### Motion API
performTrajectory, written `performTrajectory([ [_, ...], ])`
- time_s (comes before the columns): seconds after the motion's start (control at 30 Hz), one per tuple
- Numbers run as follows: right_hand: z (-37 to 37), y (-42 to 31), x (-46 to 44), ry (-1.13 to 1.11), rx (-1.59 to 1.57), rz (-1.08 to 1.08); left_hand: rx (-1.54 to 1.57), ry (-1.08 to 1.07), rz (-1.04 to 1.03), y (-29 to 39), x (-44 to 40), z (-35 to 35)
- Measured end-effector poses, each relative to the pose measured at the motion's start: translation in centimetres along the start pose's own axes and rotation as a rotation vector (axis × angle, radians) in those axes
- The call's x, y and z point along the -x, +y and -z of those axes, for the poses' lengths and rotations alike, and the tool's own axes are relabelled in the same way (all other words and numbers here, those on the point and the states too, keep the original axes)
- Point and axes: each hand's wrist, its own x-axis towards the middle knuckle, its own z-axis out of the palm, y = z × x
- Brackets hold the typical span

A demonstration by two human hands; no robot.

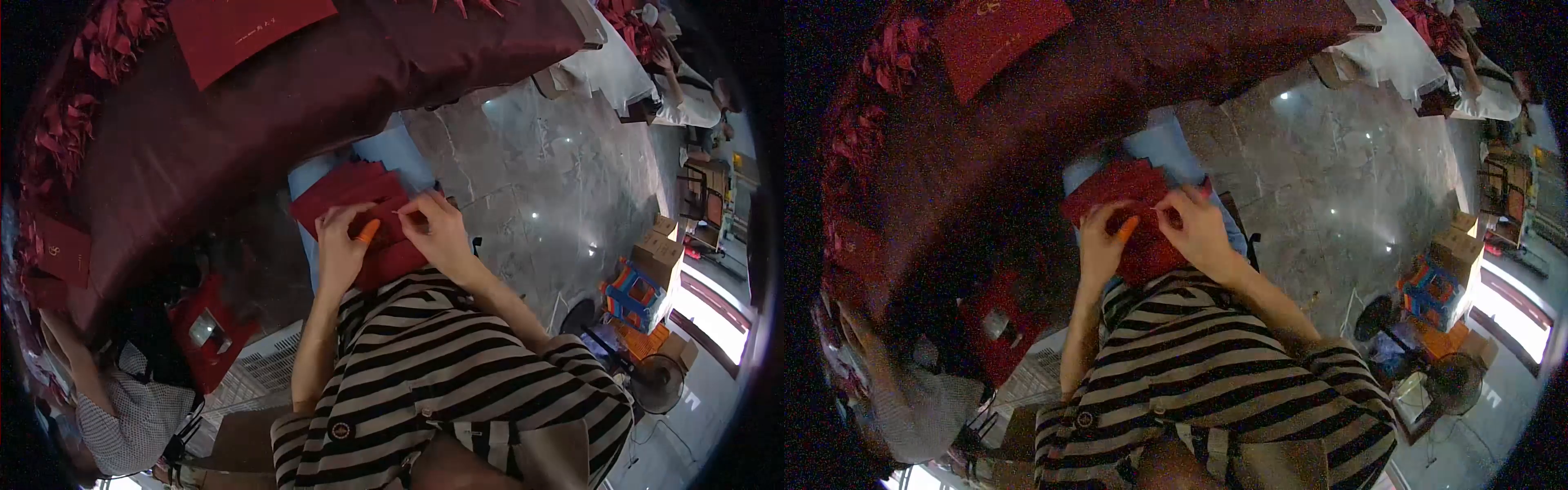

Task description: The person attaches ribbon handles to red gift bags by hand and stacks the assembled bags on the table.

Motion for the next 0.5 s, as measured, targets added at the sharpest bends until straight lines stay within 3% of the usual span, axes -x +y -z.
performTrajectory([
  [0.1, -0.9, 0.1, -0.2, 0.060, 0.072, 0.113, 0.096, -0.019, 0.064, 0.1, -0.1, 0.3],
  [0.4, -1.4, -1.4, -0.3, 0.032, 0.292, 0.146, -0.023, 0.067, -0.019, 1.5, 0.7, -0.2],
  [0.5, -1.5, -0.6, -0.8, 0.023, 0.022, 0.074, -0.015, 0.070, 0.029, 1.6, 0.8, 0.3],
])
